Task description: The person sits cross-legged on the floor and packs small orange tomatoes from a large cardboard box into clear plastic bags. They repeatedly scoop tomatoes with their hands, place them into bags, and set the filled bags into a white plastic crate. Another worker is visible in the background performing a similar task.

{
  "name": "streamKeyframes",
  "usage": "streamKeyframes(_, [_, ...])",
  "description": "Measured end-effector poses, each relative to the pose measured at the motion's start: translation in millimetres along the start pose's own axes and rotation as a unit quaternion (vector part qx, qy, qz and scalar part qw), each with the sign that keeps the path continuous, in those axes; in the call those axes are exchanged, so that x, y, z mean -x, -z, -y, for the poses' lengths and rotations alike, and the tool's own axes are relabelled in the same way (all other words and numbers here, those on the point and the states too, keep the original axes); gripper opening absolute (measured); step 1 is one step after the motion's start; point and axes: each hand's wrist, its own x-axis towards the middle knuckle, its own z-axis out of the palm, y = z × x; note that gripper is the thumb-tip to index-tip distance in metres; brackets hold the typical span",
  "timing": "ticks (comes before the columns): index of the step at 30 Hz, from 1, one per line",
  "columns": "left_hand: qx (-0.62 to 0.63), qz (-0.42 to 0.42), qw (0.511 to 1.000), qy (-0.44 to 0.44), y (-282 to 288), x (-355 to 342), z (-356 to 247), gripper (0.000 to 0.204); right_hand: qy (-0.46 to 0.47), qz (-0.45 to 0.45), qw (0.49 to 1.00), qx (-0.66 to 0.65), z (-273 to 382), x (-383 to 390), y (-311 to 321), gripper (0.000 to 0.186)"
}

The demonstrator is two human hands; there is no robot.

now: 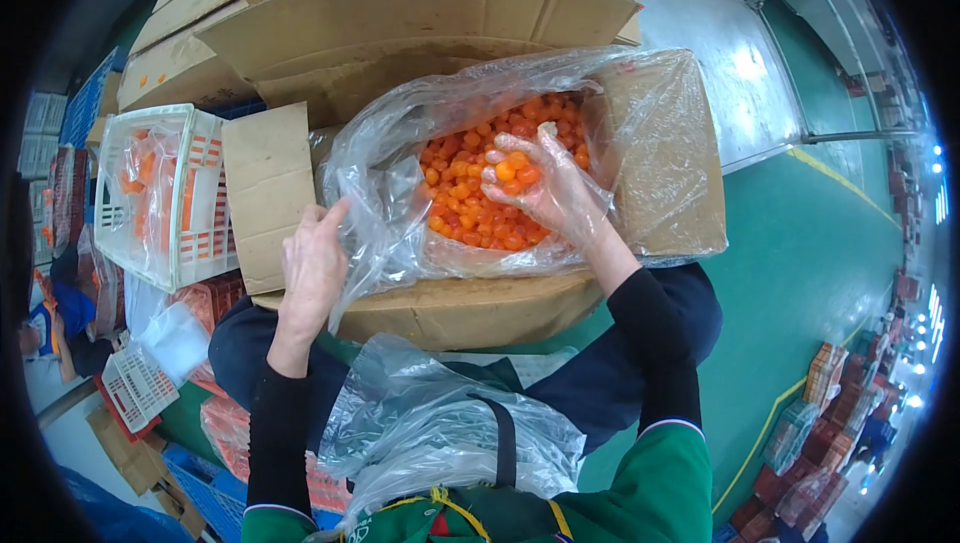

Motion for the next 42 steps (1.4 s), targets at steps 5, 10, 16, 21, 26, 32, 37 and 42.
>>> streamKeyframes(5, [0.014, -0.056, 0.998, -0.019, 4, -11, -5, 0.054, 0.041, -0.022, 0.993, 0.106, 0, 1, 10, 0.032])
streamKeyframes(10, [0.031, -0.149, 0.988, -0.009, 22, -15, 6, 0.053, 0.140, -0.177, 0.934, 0.277, 25, -17, 31, 0.027])
streamKeyframes(16, [0.045, -0.135, 0.990, -0.020, 13, -14, 8, 0.054, 0.395, -0.195, 0.505, 0.742, 41, -76, 35, 0.043])
streamKeyframes(21, [0.086, -0.123, 0.988, -0.020, 20, -9, 2, 0.053, 0.193, -0.215, 0.383, 0.877, 30, -102, 18, 0.028])
streamKeyframes(26, [0.134, -0.111, 0.985, -0.015, 14, -11, -10, 0.049, 0.072, -0.151, 0.365, 0.916, 70, -120, 51, 0.027])
streamKeyframes(32, [0.167, -0.124, 0.978, -0.011, 14, -1, -12, 0.044, 0.072, -0.115, 0.941, 0.310, 39, -33, -4, 0.025])
streamKeyframes(37, [0.191, -0.139, 0.971, -0.030, -2, 7, -13, 0.038, -0.008, 0.092, 0.996, -0.002, -59, 71, -111, 0.018])
streamKeyframes(42, [0.263, -0.157, 0.951, -0.048, -7, 9, -18, 0.033, 0.021, 0.034, 0.985, -0.166, -121, 62, -123, 0.019])
